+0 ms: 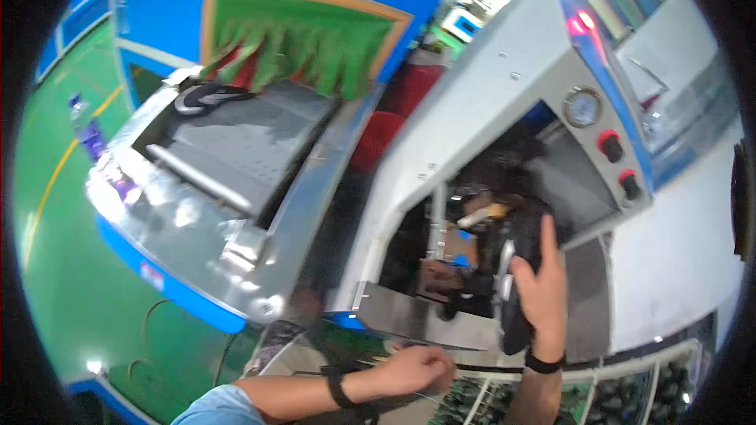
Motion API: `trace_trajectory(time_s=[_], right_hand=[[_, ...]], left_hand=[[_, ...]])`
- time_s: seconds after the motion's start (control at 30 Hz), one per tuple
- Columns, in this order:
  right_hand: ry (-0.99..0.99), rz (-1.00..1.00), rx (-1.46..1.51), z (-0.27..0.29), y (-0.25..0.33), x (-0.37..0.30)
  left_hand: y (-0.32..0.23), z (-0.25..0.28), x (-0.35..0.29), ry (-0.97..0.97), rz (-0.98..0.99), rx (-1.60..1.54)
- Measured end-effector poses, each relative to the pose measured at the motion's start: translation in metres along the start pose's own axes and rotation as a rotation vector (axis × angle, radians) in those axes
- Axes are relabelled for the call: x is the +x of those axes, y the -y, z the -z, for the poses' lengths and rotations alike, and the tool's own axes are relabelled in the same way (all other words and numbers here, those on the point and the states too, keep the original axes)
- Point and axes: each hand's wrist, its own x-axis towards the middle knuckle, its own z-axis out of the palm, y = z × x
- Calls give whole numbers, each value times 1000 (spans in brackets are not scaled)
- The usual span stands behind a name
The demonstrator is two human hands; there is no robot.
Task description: Operating a lasting machine and placing sneakers on a conveyor belt in a shoe factory.
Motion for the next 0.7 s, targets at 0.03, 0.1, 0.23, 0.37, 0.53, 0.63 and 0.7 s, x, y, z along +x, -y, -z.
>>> trace_trajectory(time_s=[0.03,0.1,0.23,0.37,0.53,0.63,0.7], right_hand=[[-49,39,43,2,-4,-3],[-114,57,7,6,-6,-11],[-189,39,-22,10,11,-37],[-204,-31,-199,-1,24,-118],[-271,363,-596,8,-7,-258],[166,370,71,35,22,-257],[288,435,296,32,12,-237]], left_hand=[[-14,-1,-6,55,80,-60],[-28,-7,-13,109,95,-4],[-12,-25,-30,100,160,48],[10,-23,-47,99,145,40],[-42,-12,-63,176,197,-772],[-25,7,-69,336,428,-1038],[-42,-5,-76,-28,653,-714]])
